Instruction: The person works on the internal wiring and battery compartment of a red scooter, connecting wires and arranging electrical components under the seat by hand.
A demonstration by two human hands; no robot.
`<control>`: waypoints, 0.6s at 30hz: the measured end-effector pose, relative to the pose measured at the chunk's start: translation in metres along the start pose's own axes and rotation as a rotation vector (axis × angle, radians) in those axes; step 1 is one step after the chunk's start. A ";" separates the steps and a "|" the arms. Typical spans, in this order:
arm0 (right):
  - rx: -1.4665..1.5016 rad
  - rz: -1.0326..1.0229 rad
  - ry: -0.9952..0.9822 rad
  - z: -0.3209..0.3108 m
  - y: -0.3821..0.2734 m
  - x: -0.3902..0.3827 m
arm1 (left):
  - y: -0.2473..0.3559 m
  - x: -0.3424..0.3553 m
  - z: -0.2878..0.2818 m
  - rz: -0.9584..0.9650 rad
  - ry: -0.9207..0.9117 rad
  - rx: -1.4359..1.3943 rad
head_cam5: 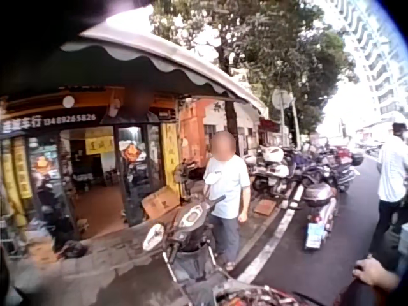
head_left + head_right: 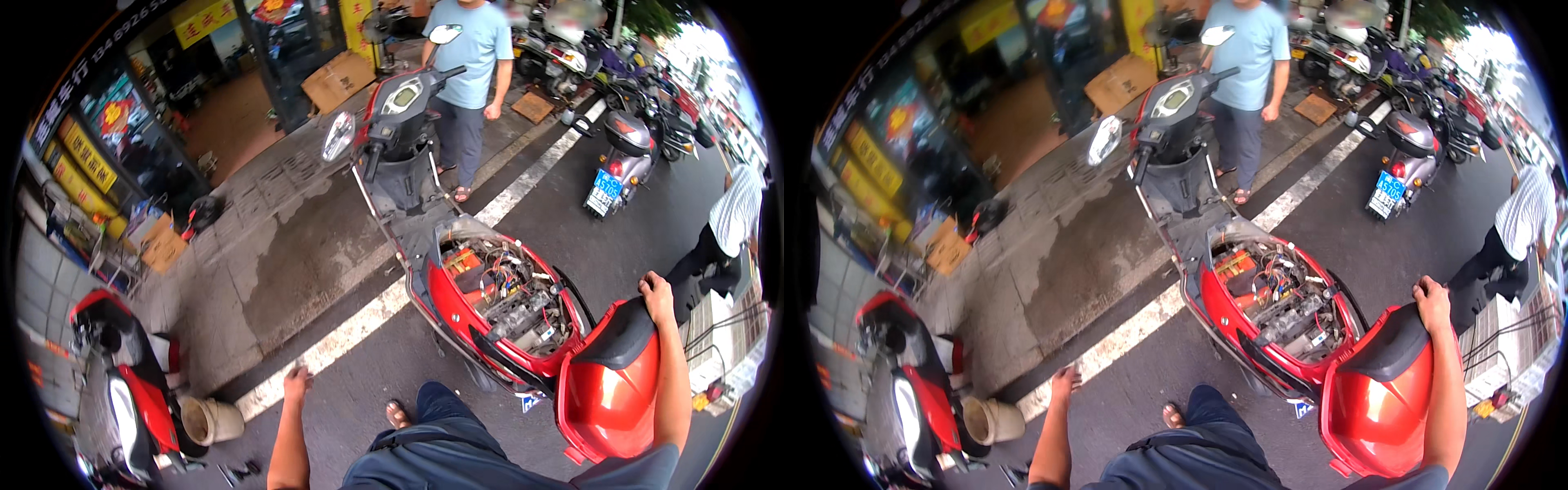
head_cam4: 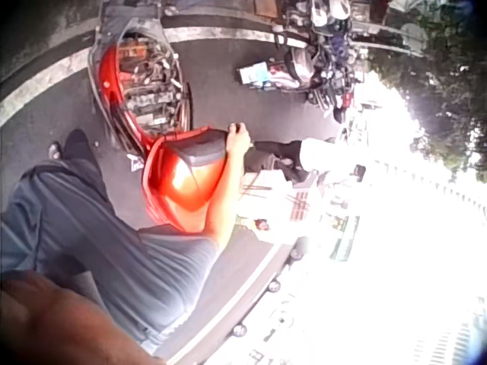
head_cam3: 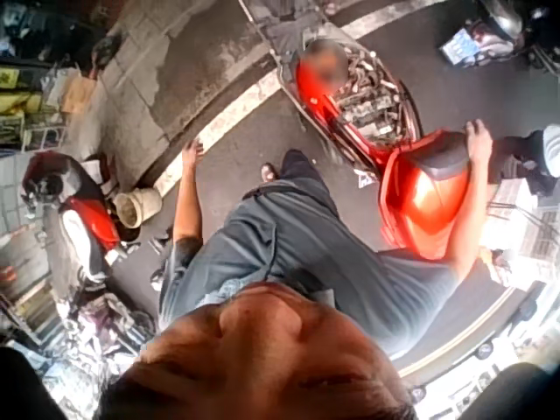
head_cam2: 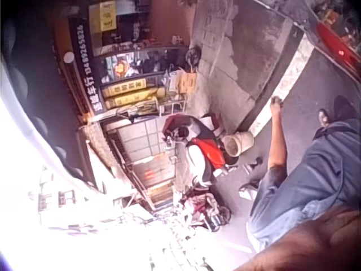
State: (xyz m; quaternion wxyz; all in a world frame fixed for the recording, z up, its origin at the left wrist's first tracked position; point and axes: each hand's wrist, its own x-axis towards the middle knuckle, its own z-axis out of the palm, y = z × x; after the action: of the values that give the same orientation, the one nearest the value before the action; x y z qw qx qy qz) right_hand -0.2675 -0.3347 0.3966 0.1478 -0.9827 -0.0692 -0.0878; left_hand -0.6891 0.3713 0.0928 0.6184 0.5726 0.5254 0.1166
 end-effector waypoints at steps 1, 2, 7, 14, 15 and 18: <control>-0.010 0.017 0.027 0.000 -0.008 0.001 | 0.046 0.026 0.019 0.104 -0.086 0.047; -0.024 0.040 0.046 0.002 -0.014 0.000 | 0.090 0.050 0.043 0.174 -0.120 0.116; 0.082 0.145 0.046 0.000 -0.024 -0.001 | 0.286 0.102 0.205 0.448 -0.360 0.167; -0.112 0.272 0.167 0.009 0.001 -0.001 | 0.385 0.231 0.337 0.536 -0.289 0.292; -0.132 0.311 0.155 0.011 0.008 -0.002 | 0.390 0.251 0.351 0.588 -0.249 0.360; -0.163 0.389 0.178 0.009 0.008 -0.004 | 0.405 0.292 0.395 0.599 -0.211 0.414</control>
State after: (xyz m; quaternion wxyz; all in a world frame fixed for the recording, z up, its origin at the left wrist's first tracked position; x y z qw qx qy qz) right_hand -0.2690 -0.3397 0.3851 0.0875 -0.9746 0.1421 -0.1491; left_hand -0.0712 0.4860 0.1964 0.4789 0.8224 0.2808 0.1242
